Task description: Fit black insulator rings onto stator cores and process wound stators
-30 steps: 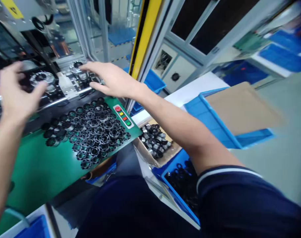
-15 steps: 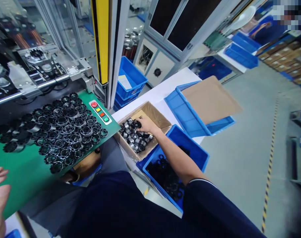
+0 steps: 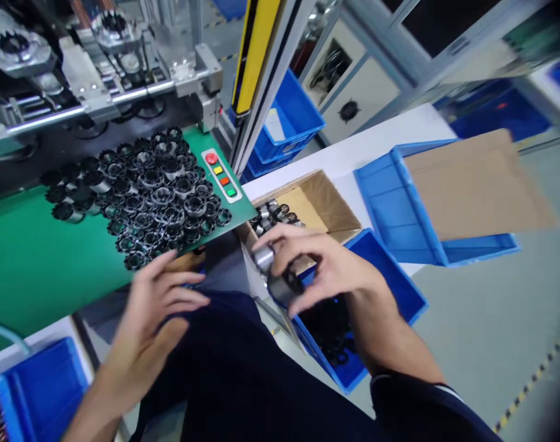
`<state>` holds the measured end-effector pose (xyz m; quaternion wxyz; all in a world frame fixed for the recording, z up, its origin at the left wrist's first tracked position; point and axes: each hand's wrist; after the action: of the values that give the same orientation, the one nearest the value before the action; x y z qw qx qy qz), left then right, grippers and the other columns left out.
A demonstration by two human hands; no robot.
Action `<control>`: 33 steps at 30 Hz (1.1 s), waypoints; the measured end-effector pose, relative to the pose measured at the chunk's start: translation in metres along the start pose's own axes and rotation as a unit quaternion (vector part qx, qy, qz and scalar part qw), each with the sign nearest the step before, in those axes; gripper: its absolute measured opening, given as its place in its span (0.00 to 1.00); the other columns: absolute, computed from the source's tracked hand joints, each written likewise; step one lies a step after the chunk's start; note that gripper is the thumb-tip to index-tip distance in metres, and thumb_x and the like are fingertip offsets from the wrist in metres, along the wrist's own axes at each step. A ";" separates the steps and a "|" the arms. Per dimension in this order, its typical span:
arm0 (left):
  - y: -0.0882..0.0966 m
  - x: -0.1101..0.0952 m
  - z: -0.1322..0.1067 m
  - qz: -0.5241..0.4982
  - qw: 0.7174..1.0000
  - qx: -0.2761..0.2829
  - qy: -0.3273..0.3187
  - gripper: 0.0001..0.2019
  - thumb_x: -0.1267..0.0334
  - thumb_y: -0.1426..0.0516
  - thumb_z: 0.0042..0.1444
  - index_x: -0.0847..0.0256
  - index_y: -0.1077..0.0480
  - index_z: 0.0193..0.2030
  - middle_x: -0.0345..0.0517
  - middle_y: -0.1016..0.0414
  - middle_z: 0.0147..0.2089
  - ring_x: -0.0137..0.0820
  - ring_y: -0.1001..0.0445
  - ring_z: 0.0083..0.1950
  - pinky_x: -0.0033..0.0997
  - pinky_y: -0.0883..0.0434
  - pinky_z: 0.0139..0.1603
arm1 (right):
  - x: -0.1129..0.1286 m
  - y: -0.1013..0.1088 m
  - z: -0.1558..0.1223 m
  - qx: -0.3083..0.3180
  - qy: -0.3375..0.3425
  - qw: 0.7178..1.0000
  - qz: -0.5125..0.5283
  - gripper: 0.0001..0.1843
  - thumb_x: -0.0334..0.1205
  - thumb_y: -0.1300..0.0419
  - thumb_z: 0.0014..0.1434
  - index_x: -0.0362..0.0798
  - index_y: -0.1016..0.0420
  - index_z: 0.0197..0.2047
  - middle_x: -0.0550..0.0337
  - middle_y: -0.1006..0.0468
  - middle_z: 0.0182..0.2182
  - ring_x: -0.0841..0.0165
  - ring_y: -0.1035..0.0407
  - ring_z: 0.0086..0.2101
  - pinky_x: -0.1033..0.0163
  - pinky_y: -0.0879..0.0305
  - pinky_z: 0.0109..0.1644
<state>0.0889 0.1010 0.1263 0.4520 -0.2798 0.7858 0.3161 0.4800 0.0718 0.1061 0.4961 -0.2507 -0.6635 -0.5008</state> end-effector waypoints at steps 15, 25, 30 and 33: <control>0.015 0.014 -0.018 -0.466 0.881 0.006 -0.080 0.16 0.43 0.29 0.79 0.50 0.18 0.59 0.42 0.05 0.59 0.34 0.03 0.53 0.23 0.12 0.54 | 0.058 -0.094 0.094 -0.035 0.140 0.921 0.363 0.34 0.39 0.04 0.48 0.56 0.09 0.56 0.55 0.06 0.55 0.66 0.11 0.43 0.67 0.13 0.44; 0.042 0.040 -0.032 -0.401 0.910 -0.072 -0.082 0.19 0.57 0.22 0.72 0.50 0.24 0.59 0.47 0.07 0.66 0.37 0.03 0.55 0.33 0.11 0.63 | 0.090 -0.118 0.102 -0.035 0.024 0.876 0.480 0.23 0.32 0.15 0.67 0.59 0.14 0.60 0.59 0.06 0.62 0.73 0.10 0.35 0.73 0.15 0.36; 0.068 0.066 -0.036 -0.216 0.951 -0.203 -0.086 0.24 0.55 0.20 0.67 0.50 0.14 0.67 0.50 0.08 0.65 0.43 0.06 0.61 0.37 0.12 0.67 | 0.095 -0.111 0.093 -0.071 0.001 0.898 0.435 0.22 0.32 0.17 0.68 0.57 0.14 0.60 0.57 0.08 0.65 0.74 0.13 0.33 0.70 0.15 0.35; 0.088 0.079 -0.036 -0.041 0.934 -0.335 -0.115 0.23 0.57 0.19 0.62 0.48 0.10 0.63 0.45 0.09 0.59 0.39 0.09 0.59 0.37 0.15 0.66 | 0.091 -0.105 0.088 -0.164 0.024 0.925 0.342 0.19 0.40 0.15 0.67 0.56 0.14 0.56 0.57 0.07 0.58 0.70 0.14 0.36 0.66 0.12 0.40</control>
<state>-0.0287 0.1181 0.0914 0.4318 -0.4087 0.5649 0.5722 0.3227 0.0978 0.1448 0.6051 -0.5277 -0.4343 -0.4083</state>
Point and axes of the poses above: each hand's wrist, its own z-axis towards the middle knuckle, its own y-axis out of the back of the hand, x = y × z
